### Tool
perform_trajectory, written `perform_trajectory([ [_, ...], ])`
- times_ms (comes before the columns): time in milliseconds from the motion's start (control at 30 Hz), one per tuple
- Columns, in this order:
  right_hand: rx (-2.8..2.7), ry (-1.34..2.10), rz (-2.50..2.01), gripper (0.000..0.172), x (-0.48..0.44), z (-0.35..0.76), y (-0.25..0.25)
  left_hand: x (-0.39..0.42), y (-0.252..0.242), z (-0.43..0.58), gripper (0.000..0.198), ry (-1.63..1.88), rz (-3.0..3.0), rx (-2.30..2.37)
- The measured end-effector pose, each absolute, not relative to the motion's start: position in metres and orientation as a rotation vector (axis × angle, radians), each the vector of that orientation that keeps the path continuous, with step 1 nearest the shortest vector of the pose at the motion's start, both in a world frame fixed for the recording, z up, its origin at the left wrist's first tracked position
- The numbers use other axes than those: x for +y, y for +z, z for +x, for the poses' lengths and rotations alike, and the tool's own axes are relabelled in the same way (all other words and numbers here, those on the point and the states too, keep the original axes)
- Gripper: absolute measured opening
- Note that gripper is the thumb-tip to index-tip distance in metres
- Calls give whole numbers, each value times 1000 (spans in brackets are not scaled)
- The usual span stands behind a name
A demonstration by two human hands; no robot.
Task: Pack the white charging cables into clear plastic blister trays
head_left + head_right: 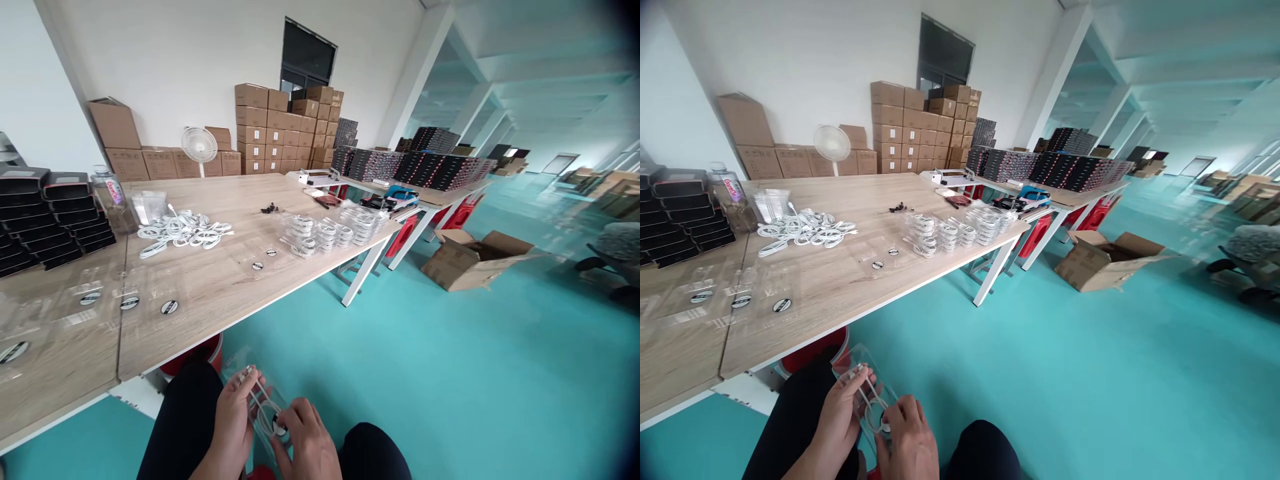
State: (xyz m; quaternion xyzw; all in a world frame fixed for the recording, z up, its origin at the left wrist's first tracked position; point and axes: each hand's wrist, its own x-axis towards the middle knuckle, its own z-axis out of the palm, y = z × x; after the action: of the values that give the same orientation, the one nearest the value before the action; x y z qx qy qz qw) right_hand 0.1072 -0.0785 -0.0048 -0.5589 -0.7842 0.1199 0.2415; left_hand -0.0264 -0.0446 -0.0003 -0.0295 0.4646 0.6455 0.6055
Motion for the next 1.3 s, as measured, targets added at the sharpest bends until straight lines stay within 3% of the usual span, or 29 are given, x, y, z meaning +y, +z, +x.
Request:
perform_trajectory([
  [267, -2132, 227, -1489, 15, -82, 107, -21, -44, -6, -30, 10, 1485, -187, 1066],
  [567, -2124, 595, -1404, 21, -76, 112, -9, -45, 0, -40, 9, 1453, -251, 1076],
  [733, -1690, 782, -1439, 51, -77, 122, -14, -46, 10, -40, 6, 1420, -239, 1048],
  [833, -1498, 1190, -1382, 71, -77, 125, -29, -48, 17, -37, 6, 1437, -219, 1015],
  [933, -1263, 1530, -1274, 64, -81, 117, -50, -50, 22, -33, 7, 1434, -213, 994],
  [1067, -1128, 1543, -1249, 55, -89, 107, -62, -52, 22, -31, 8, 1390, -87, 970],
  [1300, -1224, 1654, -1146, 57, -73, 120, -4, -62, 26, -30, 25, 1220, 239, 933],
])
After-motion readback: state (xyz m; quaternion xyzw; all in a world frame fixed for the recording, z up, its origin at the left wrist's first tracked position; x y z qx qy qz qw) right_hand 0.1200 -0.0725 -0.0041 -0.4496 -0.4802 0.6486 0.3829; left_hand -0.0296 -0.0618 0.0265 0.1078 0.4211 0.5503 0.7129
